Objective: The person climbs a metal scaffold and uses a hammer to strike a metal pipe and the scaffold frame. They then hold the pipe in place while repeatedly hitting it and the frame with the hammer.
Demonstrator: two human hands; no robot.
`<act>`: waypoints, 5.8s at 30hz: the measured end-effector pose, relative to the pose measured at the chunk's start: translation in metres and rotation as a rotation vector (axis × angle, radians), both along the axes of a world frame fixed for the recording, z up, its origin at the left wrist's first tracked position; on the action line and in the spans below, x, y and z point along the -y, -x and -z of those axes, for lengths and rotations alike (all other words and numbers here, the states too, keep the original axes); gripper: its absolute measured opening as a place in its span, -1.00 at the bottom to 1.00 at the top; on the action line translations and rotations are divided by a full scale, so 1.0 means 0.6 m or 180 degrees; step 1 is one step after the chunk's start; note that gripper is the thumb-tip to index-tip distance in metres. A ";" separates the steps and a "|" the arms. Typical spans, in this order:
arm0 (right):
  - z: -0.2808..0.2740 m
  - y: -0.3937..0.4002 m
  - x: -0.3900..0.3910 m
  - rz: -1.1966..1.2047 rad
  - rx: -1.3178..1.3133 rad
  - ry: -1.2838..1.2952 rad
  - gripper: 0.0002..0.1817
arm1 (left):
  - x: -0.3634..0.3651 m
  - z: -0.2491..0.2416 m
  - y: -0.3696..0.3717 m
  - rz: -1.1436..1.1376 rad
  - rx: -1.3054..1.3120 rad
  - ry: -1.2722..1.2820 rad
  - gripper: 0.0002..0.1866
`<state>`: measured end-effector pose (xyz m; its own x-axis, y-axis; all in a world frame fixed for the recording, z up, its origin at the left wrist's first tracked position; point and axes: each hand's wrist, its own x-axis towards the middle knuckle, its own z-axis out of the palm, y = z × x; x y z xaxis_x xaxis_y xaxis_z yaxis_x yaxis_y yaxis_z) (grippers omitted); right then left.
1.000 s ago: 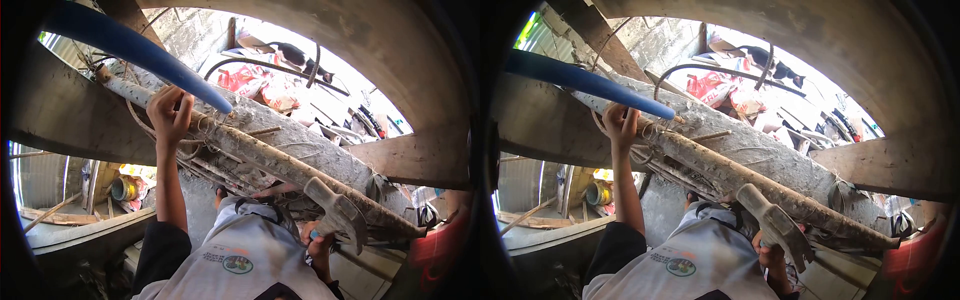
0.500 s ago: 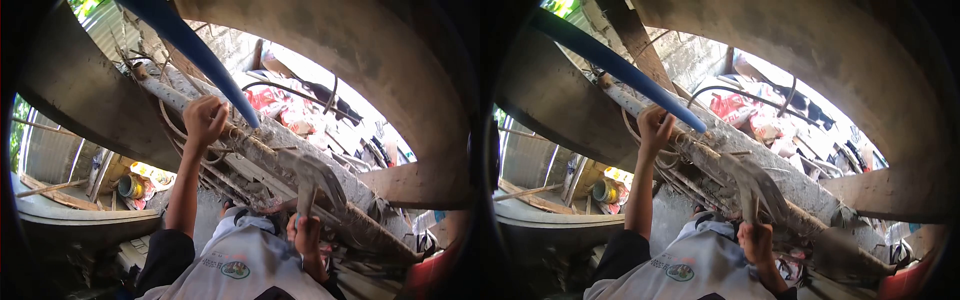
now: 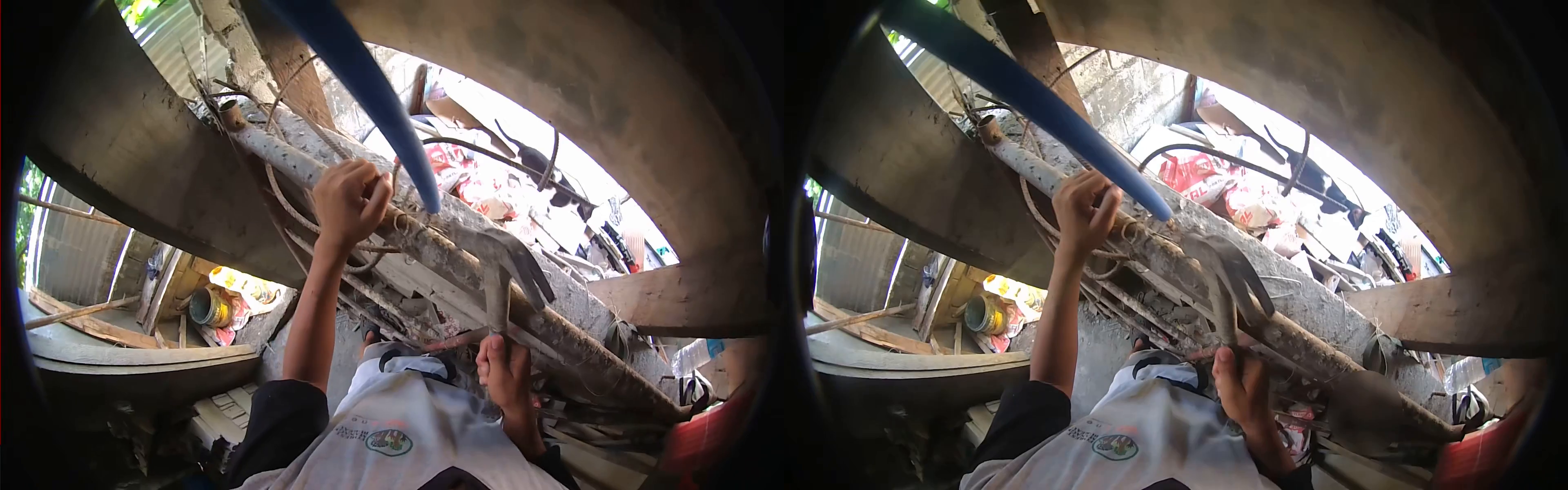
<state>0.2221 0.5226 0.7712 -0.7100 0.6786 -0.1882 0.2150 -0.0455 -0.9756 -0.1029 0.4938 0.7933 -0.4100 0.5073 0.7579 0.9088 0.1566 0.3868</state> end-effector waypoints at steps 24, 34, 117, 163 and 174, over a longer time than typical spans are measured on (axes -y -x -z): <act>-0.024 0.189 0.058 -0.0745 -0.0456 -0.0051 -0.29 | 0.149 -0.051 0.448 -0.2085 -0.0438 -0.1530 -0.66; -0.004 0.321 0.082 -0.0442 -0.0520 0.0837 -0.31 | 0.129 0.039 0.571 0.0598 0.1928 -0.1198 -0.51; -0.038 0.596 0.155 0.0166 -0.0896 0.1659 -0.36 | 0.130 0.040 0.552 0.0623 0.2260 -0.1569 -0.74; -0.150 0.584 0.095 -0.0422 0.0023 0.2488 -0.36 | 0.127 0.038 0.547 0.0791 0.2209 -0.1480 -0.56; -0.093 0.705 0.112 -0.0547 -0.0079 0.2642 -0.38 | 0.139 0.047 0.577 0.1536 0.2588 -0.1590 0.03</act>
